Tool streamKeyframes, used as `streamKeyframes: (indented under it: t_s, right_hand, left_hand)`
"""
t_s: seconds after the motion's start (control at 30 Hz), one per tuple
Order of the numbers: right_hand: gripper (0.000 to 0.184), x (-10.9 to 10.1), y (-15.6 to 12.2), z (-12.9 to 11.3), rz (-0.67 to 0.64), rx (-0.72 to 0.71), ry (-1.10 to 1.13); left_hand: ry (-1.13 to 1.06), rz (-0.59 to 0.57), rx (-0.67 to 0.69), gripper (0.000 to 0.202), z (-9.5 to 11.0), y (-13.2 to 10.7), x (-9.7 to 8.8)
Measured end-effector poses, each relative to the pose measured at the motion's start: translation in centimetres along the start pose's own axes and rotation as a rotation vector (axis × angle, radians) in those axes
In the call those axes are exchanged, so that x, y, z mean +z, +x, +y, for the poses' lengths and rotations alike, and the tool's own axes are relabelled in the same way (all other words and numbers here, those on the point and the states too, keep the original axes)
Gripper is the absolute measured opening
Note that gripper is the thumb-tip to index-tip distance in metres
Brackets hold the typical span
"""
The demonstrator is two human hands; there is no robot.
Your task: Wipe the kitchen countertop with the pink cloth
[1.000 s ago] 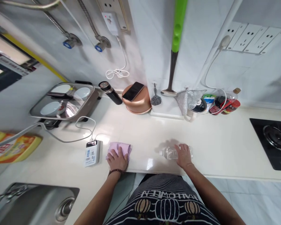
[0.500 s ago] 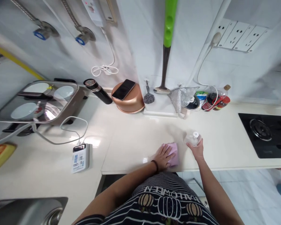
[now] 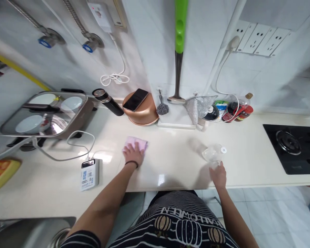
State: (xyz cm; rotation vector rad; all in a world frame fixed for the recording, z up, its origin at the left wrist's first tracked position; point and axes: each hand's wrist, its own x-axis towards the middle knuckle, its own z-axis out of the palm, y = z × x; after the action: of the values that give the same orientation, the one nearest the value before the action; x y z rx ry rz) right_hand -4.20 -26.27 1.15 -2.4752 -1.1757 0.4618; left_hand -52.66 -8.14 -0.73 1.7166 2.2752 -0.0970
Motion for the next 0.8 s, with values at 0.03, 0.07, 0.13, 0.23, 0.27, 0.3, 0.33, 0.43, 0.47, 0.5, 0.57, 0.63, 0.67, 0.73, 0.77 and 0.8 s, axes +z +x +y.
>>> streamKeyframes:
  t_s: [0.03, 0.07, 0.13, 0.23, 0.27, 0.3, 0.33, 0.43, 0.47, 0.5, 0.57, 0.63, 0.67, 0.73, 0.77, 0.8]
  right_hand:
    - [0.086, -0.1, -0.6, 0.6, -0.005, -0.001, -0.035]
    - [0.084, -0.2, -1.2, 1.2, 0.001, -0.013, -0.078]
    - [0.078, -0.2, -2.3, 2.3, 0.006, -0.067, -0.156]
    - [0.072, -0.2, -3.6, 3.4, -0.017, -0.097, -0.261]
    - [0.071, -0.1, -3.9, 3.5, -0.038, -0.093, -0.292]
    - [0.071, 0.0, -4.1, 3.6, -0.063, -0.090, -0.322]
    - [0.071, 0.0, -4.2, 3.5, -0.090, -0.090, -0.349]
    - [0.073, 0.0, -4.1, 2.9, -0.166, -0.094, -0.431]
    - [0.074, -0.1, -4.0, 2.6, -0.192, -0.090, -0.460]
    - [0.075, -0.2, -3.8, 2.3, -0.219, -0.082, -0.486]
    - [0.076, -0.5, -3.4, 1.8, -0.275, -0.062, -0.521]
    - [0.077, -1.0, -3.2, 1.5, -0.316, -0.045, -0.531]
    - [0.076, -1.2, -3.1, 1.4, -0.329, -0.039, -0.529]
    - [0.074, -1.6, -3.0, 1.3, -0.337, -0.026, -0.519]
    - [0.074, -1.7, -3.0, 1.3, -0.338, -0.021, -0.511]
    - [0.073, -1.8, -3.0, 1.2, -0.340, -0.018, -0.502]
  left_hand:
    - [0.016, 0.026, -0.064, 0.072, -1.8, -0.6, -0.1]
    - [0.037, 0.057, -0.107, 0.072, -3.4, -1.6, 0.1]
    - [0.090, 0.123, -0.132, 0.070, -5.6, -5.0, 1.2]
    - [0.151, 0.148, -0.043, 0.069, -6.6, -11.4, 4.4]
    - [0.158, 0.131, 0.019, 0.069, -6.4, -13.3, 5.6]
    - [0.156, 0.103, 0.086, 0.070, -5.8, -15.0, 6.7]
    - [0.146, 0.083, 0.144, 0.070, -5.0, -16.4, 7.7]
    - [0.076, 0.030, 0.371, 0.074, -0.9, -18.0, 9.7]
    - [0.047, 0.004, 0.480, 0.075, 0.9, -17.9, 9.9]
    - [0.018, -0.027, 0.604, 0.075, 3.0, -17.5, 10.0]
    - [-0.033, -0.077, 0.856, 0.077, 7.3, -16.5, 9.8]
    - [-0.064, -0.102, 1.013, 0.077, 11.5, -15.4, 9.4]
    - [-0.072, -0.108, 1.044, 0.076, 13.3, -14.9, 9.2]
    - [-0.073, -0.110, 1.033, 0.074, 15.9, -13.8, 8.8]
    - [-0.072, -0.106, 1.003, 0.074, 16.5, -13.2, 8.5]
    - [-0.075, -0.099, 0.964, 0.075, 16.6, -12.5, 8.3]
